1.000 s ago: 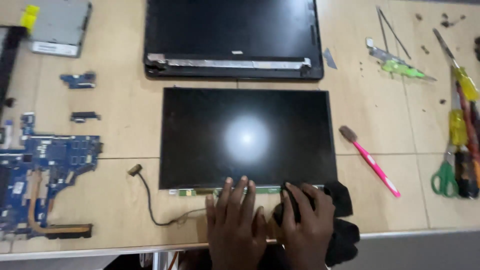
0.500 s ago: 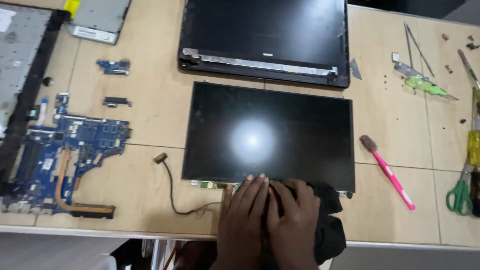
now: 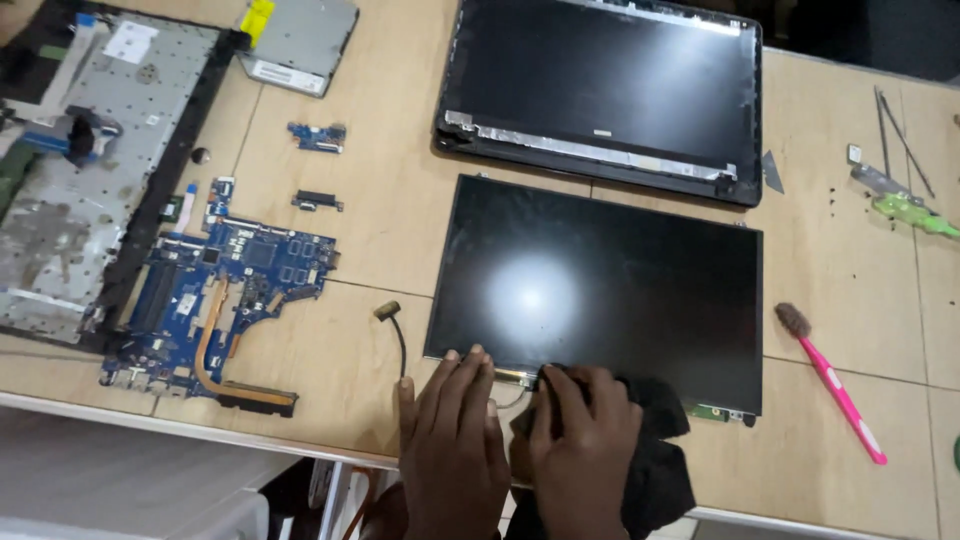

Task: Cleaning a laptop LCD screen using a brush, cloth, and cleaning solution during a repair process.

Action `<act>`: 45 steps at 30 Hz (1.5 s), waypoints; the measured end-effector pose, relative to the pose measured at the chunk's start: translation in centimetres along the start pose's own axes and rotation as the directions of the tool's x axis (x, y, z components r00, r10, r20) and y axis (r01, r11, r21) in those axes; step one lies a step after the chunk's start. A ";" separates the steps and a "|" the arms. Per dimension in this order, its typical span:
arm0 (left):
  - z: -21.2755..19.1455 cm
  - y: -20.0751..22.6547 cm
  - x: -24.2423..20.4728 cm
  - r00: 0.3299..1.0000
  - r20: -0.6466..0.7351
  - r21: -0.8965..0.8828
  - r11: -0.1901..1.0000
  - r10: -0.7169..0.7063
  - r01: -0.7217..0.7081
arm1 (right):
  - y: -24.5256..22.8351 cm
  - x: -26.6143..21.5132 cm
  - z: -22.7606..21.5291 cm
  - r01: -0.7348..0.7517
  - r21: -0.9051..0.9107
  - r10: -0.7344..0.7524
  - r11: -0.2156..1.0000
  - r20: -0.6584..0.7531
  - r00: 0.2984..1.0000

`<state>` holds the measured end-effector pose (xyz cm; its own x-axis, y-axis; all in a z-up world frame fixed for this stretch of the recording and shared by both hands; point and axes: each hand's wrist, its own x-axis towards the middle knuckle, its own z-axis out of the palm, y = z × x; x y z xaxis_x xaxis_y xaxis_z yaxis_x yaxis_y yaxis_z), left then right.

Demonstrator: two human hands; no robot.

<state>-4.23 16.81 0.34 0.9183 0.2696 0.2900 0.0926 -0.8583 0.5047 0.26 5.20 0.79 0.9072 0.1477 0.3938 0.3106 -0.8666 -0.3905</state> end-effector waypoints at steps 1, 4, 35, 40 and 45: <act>0.1 -0.2 0.0 1.000 -0.003 -0.001 1.000 0.001 -0.001 | -0.3 0.3 -0.1 0.002 0.000 -0.002 1.000 -0.002 1.000; 0.4 -0.7 -0.3 1.000 -0.017 0.011 1.000 0.025 -0.025 | -0.9 0.9 -0.8 -0.024 0.037 0.020 0.999 0.112 0.994; 8.9 11.8 4.2 0.856 0.055 -0.603 0.701 0.515 -0.382 | 12.9 1.1 -9.2 -0.066 0.046 0.076 0.997 -0.253 0.965; 9.2 9.5 5.0 0.880 0.368 -0.562 0.826 0.300 -0.046 | 12.0 1.9 -7.4 -0.018 0.209 0.068 0.978 -0.231 0.971; 9.4 7.7 4.8 0.914 0.258 -0.518 0.843 0.314 -0.144 | 13.5 0.8 -6.9 -0.093 0.083 0.110 0.992 -0.227 0.968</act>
<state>4.53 7.40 -1.97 0.9673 -0.1358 0.2141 -0.2535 -0.5363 0.8051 3.23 -9.62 1.58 0.8477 -0.0604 0.5271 0.2471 -0.8341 -0.4931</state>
